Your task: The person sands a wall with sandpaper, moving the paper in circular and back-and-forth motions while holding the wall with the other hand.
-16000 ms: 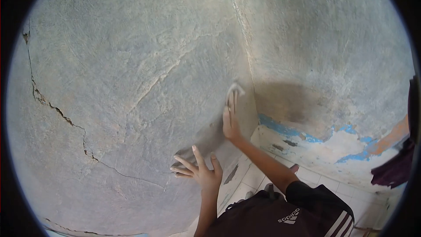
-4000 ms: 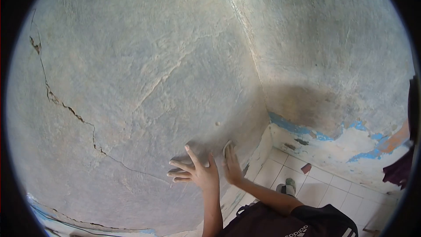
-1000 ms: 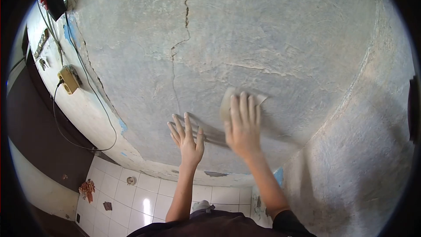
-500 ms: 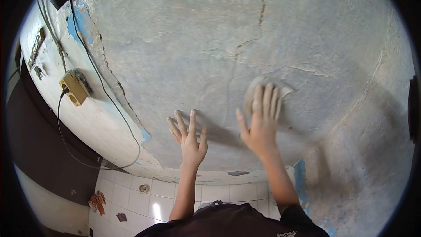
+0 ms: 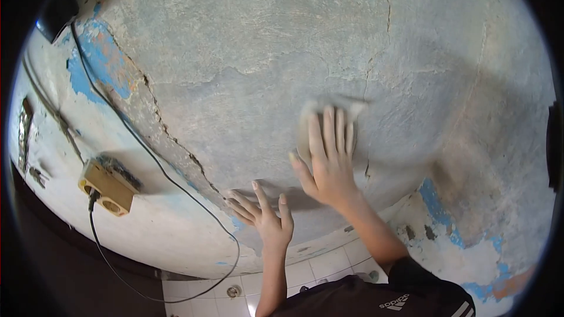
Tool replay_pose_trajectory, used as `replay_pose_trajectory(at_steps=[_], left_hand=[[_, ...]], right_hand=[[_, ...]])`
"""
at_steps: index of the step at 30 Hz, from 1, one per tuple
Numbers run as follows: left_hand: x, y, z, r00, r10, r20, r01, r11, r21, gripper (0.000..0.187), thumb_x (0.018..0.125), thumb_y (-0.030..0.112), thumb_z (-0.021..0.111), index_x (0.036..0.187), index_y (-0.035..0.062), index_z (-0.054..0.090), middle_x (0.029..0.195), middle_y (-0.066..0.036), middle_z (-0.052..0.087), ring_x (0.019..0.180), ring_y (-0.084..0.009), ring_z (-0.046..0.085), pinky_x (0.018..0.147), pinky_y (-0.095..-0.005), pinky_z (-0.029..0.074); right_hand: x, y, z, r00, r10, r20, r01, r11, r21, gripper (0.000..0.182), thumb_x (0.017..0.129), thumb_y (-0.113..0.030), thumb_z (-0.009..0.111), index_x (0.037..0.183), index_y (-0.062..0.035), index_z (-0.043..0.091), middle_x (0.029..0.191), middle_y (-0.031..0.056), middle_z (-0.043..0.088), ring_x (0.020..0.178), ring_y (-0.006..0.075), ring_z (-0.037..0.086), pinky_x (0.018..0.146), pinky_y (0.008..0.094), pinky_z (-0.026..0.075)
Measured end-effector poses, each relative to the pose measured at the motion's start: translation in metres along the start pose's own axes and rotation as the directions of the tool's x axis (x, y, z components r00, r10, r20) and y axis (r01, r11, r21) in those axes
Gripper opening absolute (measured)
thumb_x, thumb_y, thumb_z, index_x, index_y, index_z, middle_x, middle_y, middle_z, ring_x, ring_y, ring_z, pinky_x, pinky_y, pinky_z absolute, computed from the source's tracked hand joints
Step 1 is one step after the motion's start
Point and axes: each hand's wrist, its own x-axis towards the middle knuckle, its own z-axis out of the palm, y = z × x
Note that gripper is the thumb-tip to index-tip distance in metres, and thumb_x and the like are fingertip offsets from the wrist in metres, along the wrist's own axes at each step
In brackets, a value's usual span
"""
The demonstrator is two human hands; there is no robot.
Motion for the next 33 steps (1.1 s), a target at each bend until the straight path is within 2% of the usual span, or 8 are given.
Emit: replay_pose_trajectory(at_steps=[3,6,8,20,22,28,30,33], left_hand=[[-0.006,-0.009,0.007,1.0,-0.009,0.028,0.009,1.0,-0.014,0.067,0.102,0.027,0.051,0.159,0.0074,0.023,0.163,-0.032,-0.009,0.148,-0.0513,-0.017,0.116,-0.0648,-0.007],[-0.014,-0.022,0.019,0.998,0.044,0.038,-0.042,0.998,-0.052,0.067,0.099,0.017,0.05,0.16,0.0095,0.024,0.163,-0.031,-0.01,0.147,-0.0537,-0.02,0.114,-0.0671,-0.01],[-0.02,-0.029,0.022,0.996,0.079,0.033,-0.078,0.996,-0.038,0.069,0.095,0.009,0.049,0.16,0.0121,0.025,0.164,-0.03,-0.01,0.146,-0.0557,-0.02,0.112,-0.0684,-0.012],[-0.034,-0.033,0.033,0.995,0.067,0.07,-0.063,0.996,-0.058,0.063,0.102,0.027,0.05,0.16,0.0152,0.026,0.163,-0.031,-0.012,0.143,-0.058,-0.024,0.107,-0.0725,-0.015],[-0.033,-0.035,0.034,0.995,0.068,0.076,-0.062,0.995,-0.071,0.064,0.102,0.029,0.05,0.16,0.0154,0.026,0.163,-0.031,-0.013,0.143,-0.0579,-0.024,0.106,-0.0727,-0.016],[-0.035,-0.037,0.037,0.997,0.042,0.061,-0.035,0.994,-0.104,0.061,0.098,0.032,0.057,0.155,0.0159,0.04,0.164,-0.03,-0.007,0.142,-0.0611,-0.022,0.106,-0.0735,-0.016],[-0.036,-0.034,0.038,0.998,0.037,0.045,-0.032,0.992,-0.124,0.059,0.098,0.032,0.057,0.154,0.0162,0.042,0.165,-0.029,-0.005,0.143,-0.0597,-0.021,0.107,-0.0724,-0.016],[-0.033,-0.024,0.03,0.997,-0.014,0.078,0.029,0.981,-0.193,0.059,0.098,0.032,0.057,0.153,0.0164,0.042,0.165,-0.029,-0.004,0.143,-0.0592,-0.021,0.107,-0.0724,-0.015]], right_hand=[[0.019,-0.017,-0.005,0.992,-0.122,-0.018,0.119,0.987,-0.108,0.07,0.1,-0.042,0.049,0.152,0.002,0.034,0.158,0.0289,0.029,0.147,0.0477,0.025,0.116,0.063,0.019],[-0.038,-0.024,0.019,0.977,-0.093,0.19,0.115,0.988,-0.105,0.064,0.099,-0.036,0.049,0.15,0.0015,0.039,0.154,0.0299,0.035,0.144,0.049,0.03,0.115,0.0631,0.022],[-0.103,-0.008,0.053,0.991,-0.002,0.137,0.013,0.997,-0.077,0.06,0.098,-0.032,0.049,0.148,0.001,0.042,0.15,0.0305,0.039,0.14,0.0509,0.033,0.114,0.0637,0.022],[-0.007,-0.02,0.015,0.987,0.029,-0.159,-0.03,1.0,-0.004,0.065,0.102,-0.034,0.044,0.153,0.0046,0.032,0.156,0.0345,0.028,0.145,0.0538,0.024,0.115,0.0665,0.014],[-0.053,-0.021,0.035,0.996,0.015,0.086,-0.014,1.0,-0.017,0.065,0.101,-0.034,0.046,0.151,0.0049,0.033,0.154,0.0347,0.03,0.143,0.0545,0.026,0.115,0.0667,0.015],[-0.104,0.004,0.043,0.984,0.067,0.164,-0.063,0.998,-0.032,0.065,0.1,-0.032,0.047,0.152,0.0046,0.033,0.154,0.0348,0.03,0.143,0.0547,0.026,0.116,0.0637,0.016],[-0.049,0.009,0.016,0.994,0.075,-0.078,-0.077,0.997,-0.029,0.065,0.102,-0.032,0.045,0.153,0.0054,0.03,0.157,0.0346,0.026,0.145,0.0538,0.023,0.118,0.0622,0.014],[-0.015,0.018,-0.01,0.982,0.123,-0.14,-0.111,0.99,0.085,0.066,0.103,-0.032,0.043,0.154,0.007,0.026,0.158,0.0354,0.022,0.146,0.0543,0.019,0.118,0.0628,0.012]])
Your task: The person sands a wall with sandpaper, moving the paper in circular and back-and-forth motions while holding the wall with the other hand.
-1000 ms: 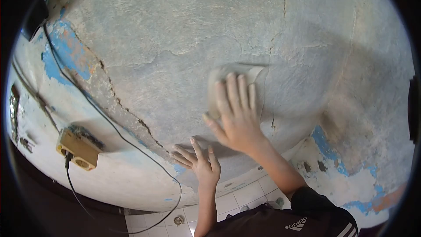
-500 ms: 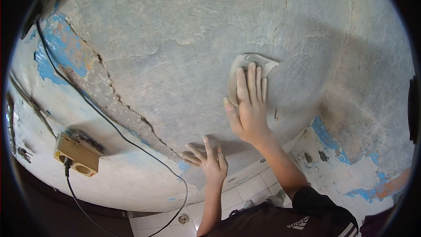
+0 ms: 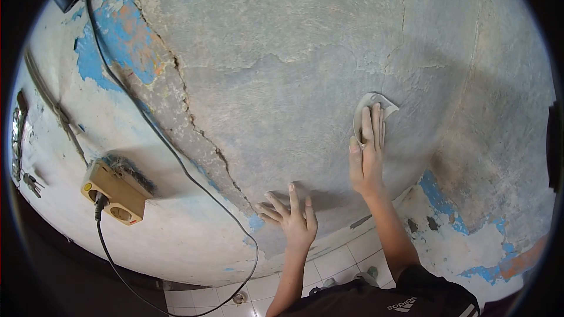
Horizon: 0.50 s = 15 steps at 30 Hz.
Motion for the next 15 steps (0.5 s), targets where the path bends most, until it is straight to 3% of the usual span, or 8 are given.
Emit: replay_pose_trajectory(at_steps=[3,6,9,11,13,15], left_hand=[[0.0,0.002,-0.003,1.0,-0.01,0.012,0.011,0.999,-0.033,0.06,0.098,0.033,0.058,0.154,0.0163,0.042,0.165,-0.029,-0.003,0.143,-0.059,-0.022,0.107,-0.0729,-0.015],[0.0,0.001,-0.002,1.0,-0.01,0.007,0.01,0.999,-0.04,0.06,0.098,0.033,0.058,0.154,0.0165,0.042,0.164,-0.03,-0.003,0.143,-0.0593,-0.022,0.106,-0.0739,-0.015],[-0.001,0.005,-0.002,0.999,-0.036,0.01,0.037,0.997,-0.067,0.06,0.098,0.034,0.058,0.154,0.0168,0.042,0.164,-0.03,-0.003,0.143,-0.0601,-0.02,0.105,-0.0749,-0.014],[-0.001,0.007,-0.002,0.999,-0.041,0.009,0.042,0.997,-0.069,0.06,0.098,0.034,0.058,0.154,0.017,0.042,0.164,-0.03,-0.003,0.143,-0.0606,-0.02,0.105,-0.0753,-0.014],[-0.003,0.011,0.001,0.999,-0.044,0.017,0.045,0.996,-0.081,0.061,0.098,0.035,0.058,0.154,0.0173,0.041,0.164,-0.03,-0.003,0.143,-0.061,-0.019,0.105,-0.0756,-0.014],[-0.005,0.011,0.005,0.998,-0.056,0.006,0.056,0.996,-0.066,0.063,0.098,0.037,0.059,0.155,0.0181,0.039,0.164,-0.029,-0.005,0.143,-0.0611,-0.018,0.106,-0.0757,-0.013]], right_hand=[[-0.04,0.003,0.02,0.997,-0.026,0.076,0.035,0.992,-0.124,0.067,0.103,-0.031,0.044,0.153,0.0083,0.025,0.157,0.0375,0.02,0.146,0.0565,0.018,0.118,0.0633,0.012],[-0.133,0.01,0.046,0.97,0.042,0.241,-0.021,0.996,-0.091,0.068,0.102,-0.029,0.047,0.152,0.0115,0.024,0.155,0.0411,0.017,0.144,0.0599,0.017,0.117,0.0649,0.014],[-0.179,0.001,0.05,0.961,0.127,0.247,-0.127,0.992,-0.015,0.069,0.101,-0.026,0.05,0.152,0.0119,0.023,0.155,0.0425,0.016,0.143,0.0601,0.017,0.117,0.0648,0.015],[-0.148,0.0,0.04,0.958,0.131,0.256,-0.136,0.991,0.001,0.07,0.1,-0.025,0.053,0.152,0.0117,0.022,0.154,0.0439,0.015,0.144,0.0599,0.016,0.117,0.0636,0.014],[-0.099,0.001,0.03,0.972,0.192,0.133,-0.2,0.979,0.044,0.072,0.1,-0.027,0.054,0.153,0.011,0.022,0.155,0.0426,0.014,0.146,0.0584,0.013,0.118,0.0621,0.012],[-0.06,0.001,0.017,0.981,0.163,0.104,-0.169,0.985,0.044,0.073,0.1,-0.029,0.055,0.154,0.0084,0.021,0.158,0.0387,0.012,0.147,0.0554,0.011,0.119,0.0627,0.011]])
